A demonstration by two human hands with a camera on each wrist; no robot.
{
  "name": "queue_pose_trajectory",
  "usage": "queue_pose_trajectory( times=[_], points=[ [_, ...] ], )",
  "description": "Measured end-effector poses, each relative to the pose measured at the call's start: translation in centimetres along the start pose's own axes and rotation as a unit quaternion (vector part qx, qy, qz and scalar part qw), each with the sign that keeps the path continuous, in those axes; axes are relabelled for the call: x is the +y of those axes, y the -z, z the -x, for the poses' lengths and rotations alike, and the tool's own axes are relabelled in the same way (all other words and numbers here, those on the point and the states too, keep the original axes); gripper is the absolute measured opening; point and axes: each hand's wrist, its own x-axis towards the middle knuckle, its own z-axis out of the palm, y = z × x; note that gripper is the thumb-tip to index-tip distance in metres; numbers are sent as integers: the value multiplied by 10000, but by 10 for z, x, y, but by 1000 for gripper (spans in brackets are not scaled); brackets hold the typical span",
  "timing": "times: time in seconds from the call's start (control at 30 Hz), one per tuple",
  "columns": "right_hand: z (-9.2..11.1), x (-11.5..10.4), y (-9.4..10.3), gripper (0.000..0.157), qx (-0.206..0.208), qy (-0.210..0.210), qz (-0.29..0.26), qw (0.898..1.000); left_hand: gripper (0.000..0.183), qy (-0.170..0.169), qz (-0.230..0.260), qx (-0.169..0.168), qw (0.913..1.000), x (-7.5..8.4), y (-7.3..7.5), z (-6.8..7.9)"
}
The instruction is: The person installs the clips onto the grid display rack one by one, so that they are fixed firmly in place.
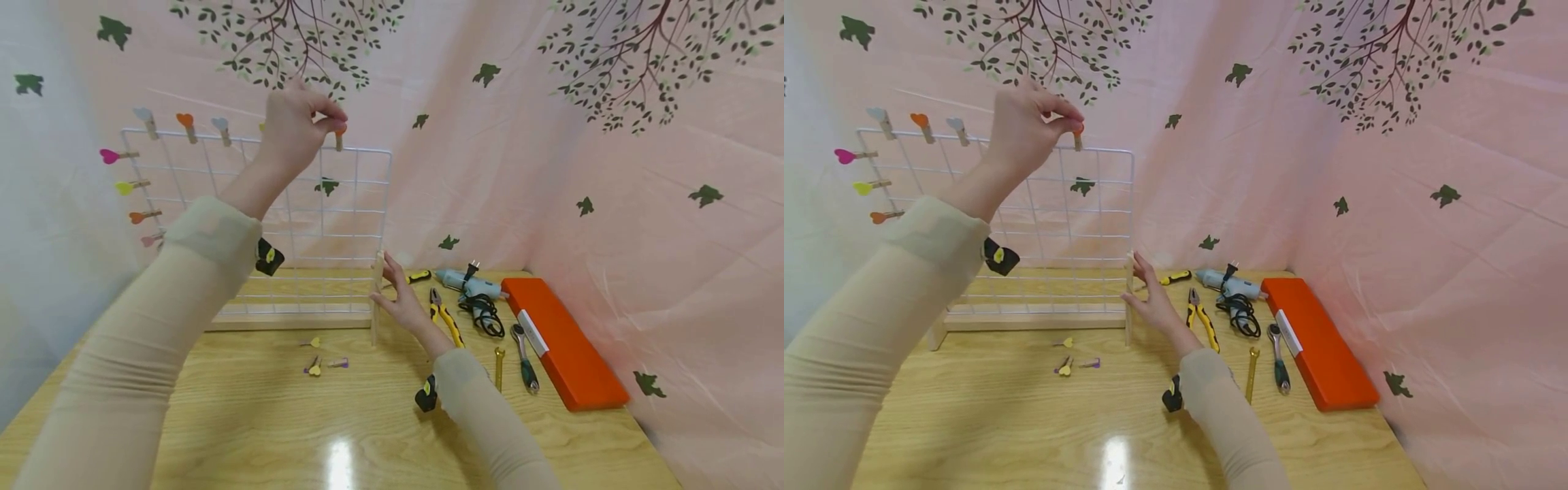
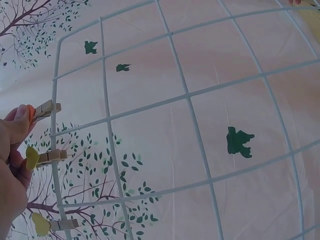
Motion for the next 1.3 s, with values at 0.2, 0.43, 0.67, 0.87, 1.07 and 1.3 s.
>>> queue_pose_trajectory(
  times=[0.2,0.43,0.67,0.87,1.07,1.3],
  points=[
    [1,-3,1,77,-24,-95,-21,10000,15,-88,-4,-145,9999,-3,-3,4],
    [1,-3,2,78,-11,-127,-16,9999,20,-178,-100,-301,9993,-4,0,7],
    [3,-3,3,77,-36,-26,6,10000,28,-390,-517,-277,9975,-2,23,28],
    [3,-3,4,77,-65,61,53,9999,31,-246,-318,104,9991,-11,50,73],
    [2,-4,2,77,-29,88,136,9999,37,27,-419,471,9980,-41,69,133],
    [2,-3,0,77,4,234,232,9995,40,742,-563,791,9925,-93,71,210]
  ],
)
